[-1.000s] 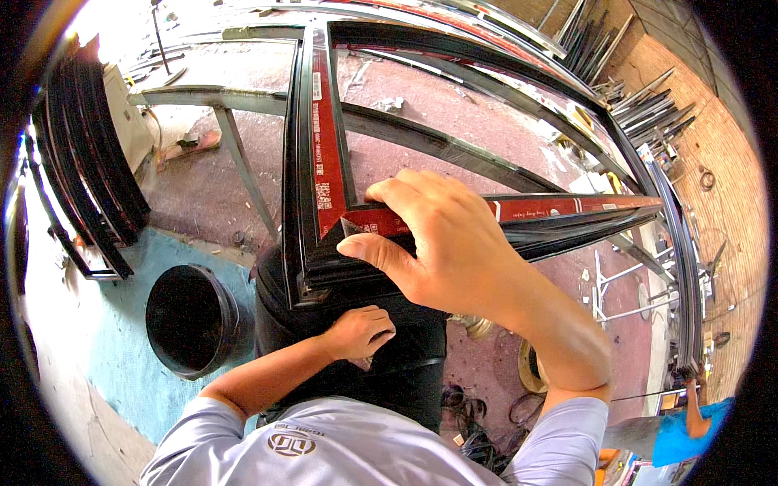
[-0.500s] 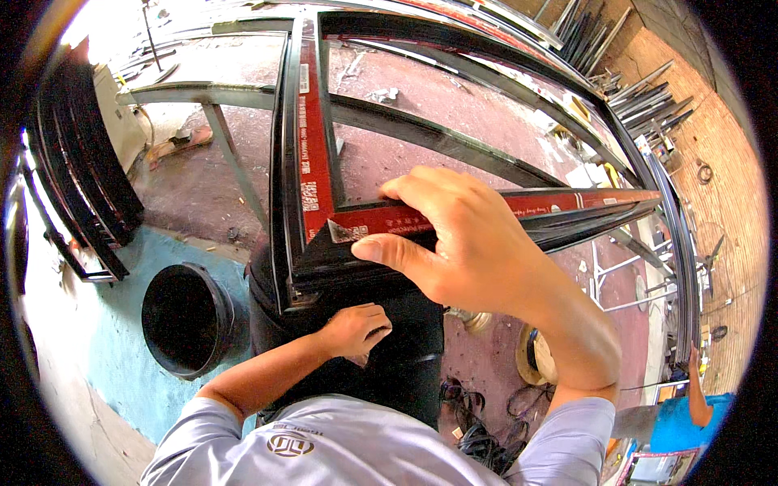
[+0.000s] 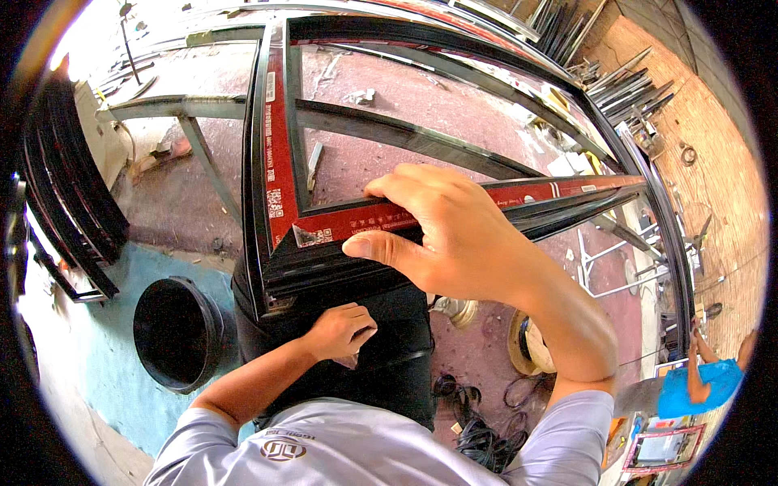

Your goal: The person installs a black rubber seal onto a window frame. They use shears to trim the seal to length and then press it into the frame's groove by hand.

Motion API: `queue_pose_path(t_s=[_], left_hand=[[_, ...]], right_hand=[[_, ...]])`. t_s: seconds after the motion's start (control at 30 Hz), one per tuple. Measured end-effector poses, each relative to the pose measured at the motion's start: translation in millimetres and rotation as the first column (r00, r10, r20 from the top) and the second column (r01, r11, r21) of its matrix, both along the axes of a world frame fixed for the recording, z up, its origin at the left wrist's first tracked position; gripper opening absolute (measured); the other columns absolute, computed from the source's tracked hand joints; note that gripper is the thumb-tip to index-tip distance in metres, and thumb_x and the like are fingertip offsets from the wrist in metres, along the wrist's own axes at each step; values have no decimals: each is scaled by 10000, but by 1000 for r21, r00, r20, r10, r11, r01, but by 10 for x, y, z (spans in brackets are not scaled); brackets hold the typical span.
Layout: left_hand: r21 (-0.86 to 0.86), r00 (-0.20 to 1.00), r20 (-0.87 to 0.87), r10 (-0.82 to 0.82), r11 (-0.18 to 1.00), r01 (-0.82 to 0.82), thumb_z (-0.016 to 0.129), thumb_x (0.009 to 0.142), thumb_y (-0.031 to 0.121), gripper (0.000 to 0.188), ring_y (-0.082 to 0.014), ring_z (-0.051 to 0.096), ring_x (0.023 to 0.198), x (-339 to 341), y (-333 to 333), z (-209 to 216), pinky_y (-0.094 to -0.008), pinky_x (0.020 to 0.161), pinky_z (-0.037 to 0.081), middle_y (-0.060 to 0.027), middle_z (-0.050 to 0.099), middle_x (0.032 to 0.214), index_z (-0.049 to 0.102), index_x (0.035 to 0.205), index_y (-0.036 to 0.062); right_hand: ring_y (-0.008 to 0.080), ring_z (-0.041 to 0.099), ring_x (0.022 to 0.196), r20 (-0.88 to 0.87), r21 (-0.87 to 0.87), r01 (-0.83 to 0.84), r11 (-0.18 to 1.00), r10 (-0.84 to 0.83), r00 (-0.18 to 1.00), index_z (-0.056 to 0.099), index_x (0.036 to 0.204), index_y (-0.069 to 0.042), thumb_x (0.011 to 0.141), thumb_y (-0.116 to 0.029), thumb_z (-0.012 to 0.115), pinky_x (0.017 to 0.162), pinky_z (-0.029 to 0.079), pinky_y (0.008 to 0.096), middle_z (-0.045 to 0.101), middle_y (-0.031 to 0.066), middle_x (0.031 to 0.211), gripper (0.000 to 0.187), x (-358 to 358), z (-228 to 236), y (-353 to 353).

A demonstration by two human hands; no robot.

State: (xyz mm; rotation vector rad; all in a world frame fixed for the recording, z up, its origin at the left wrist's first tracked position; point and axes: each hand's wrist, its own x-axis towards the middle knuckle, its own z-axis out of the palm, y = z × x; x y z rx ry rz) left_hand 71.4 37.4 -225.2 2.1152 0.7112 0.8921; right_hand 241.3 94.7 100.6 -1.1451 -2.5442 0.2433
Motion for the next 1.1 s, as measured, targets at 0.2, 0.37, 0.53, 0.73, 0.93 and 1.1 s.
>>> queue_pose_path(t_s=[0.2, 0.37, 0.53, 0.73, 0.93, 1.1], left_hand=[[62, 998, -54, 11, 998, -8, 721, 886, 148, 87, -314, 659, 850, 4, 9, 30, -421, 762, 558, -86, 661, 875, 699, 897, 64], [38, 999, -41, 27, 999, -25, 725, 883, 149, 85, -311, 661, 856, 5, -11, 17, -416, 769, 561, -84, 670, 885, 705, 896, 67], [64, 999, -26, 28, 998, -26, 730, 876, 140, 79, -314, 664, 861, -6, -4, 1, -412, 771, 563, -88, 676, 891, 710, 896, 66], [106, 999, -30, 19, 994, -16, 736, 869, 131, 74, -315, 667, 867, 6, 20, 23, -413, 773, 563, -91, 682, 895, 715, 899, 67], [92, 999, -22, 24, 995, -22, 736, 868, 136, 83, -317, 654, 845, -54, 12, -15, -411, 772, 557, -89, 687, 894, 719, 886, 57], [93, 999, -41, 1, 996, 3, 724, 883, 144, 89, -320, 654, 874, -35, 27, -7, -415, 772, 559, -91, 660, 894, 702, 906, 62]], right_hand=[[389, 638, 1077, 18, 95, -44, 994, 42, 999, 640, 1193, 33, 911, -467, 760, 966, 492, 423, 661, 211, 1091, 586, 43, -18, 11], [388, 640, 1087, -13, -114, -49, 992, 47, 999, 640, 1203, 28, 917, -464, 755, 979, 487, 437, 666, 207, 1113, 581, 186, 90, 47], [374, 644, 1085, 28, -14, -29, 999, 29, 999, 638, 1211, 34, 917, -459, 757, 977, 488, 427, 666, 204, 1114, 585, 198, 36, 30], [339, 646, 1072, -2, -89, -24, 996, 24, 1000, 638, 1214, 37, 919, -477, 752, 966, 490, 407, 663, 187, 1094, 603, 228, 82, 37], [306, 634, 1032, -14, -71, 10, 997, -11, 1000, 630, 1198, 48, 934, -522, 726, 953, 487, 386, 631, 167, 1053, 636, 391, 19, 65], [370, 646, 1054, -29, -50, 26, 998, -27, 999, 662, 1173, 35, 919, -546, 724, 939, 506, 428, 670, 200, 1086, 637, 381, 20, 48]])
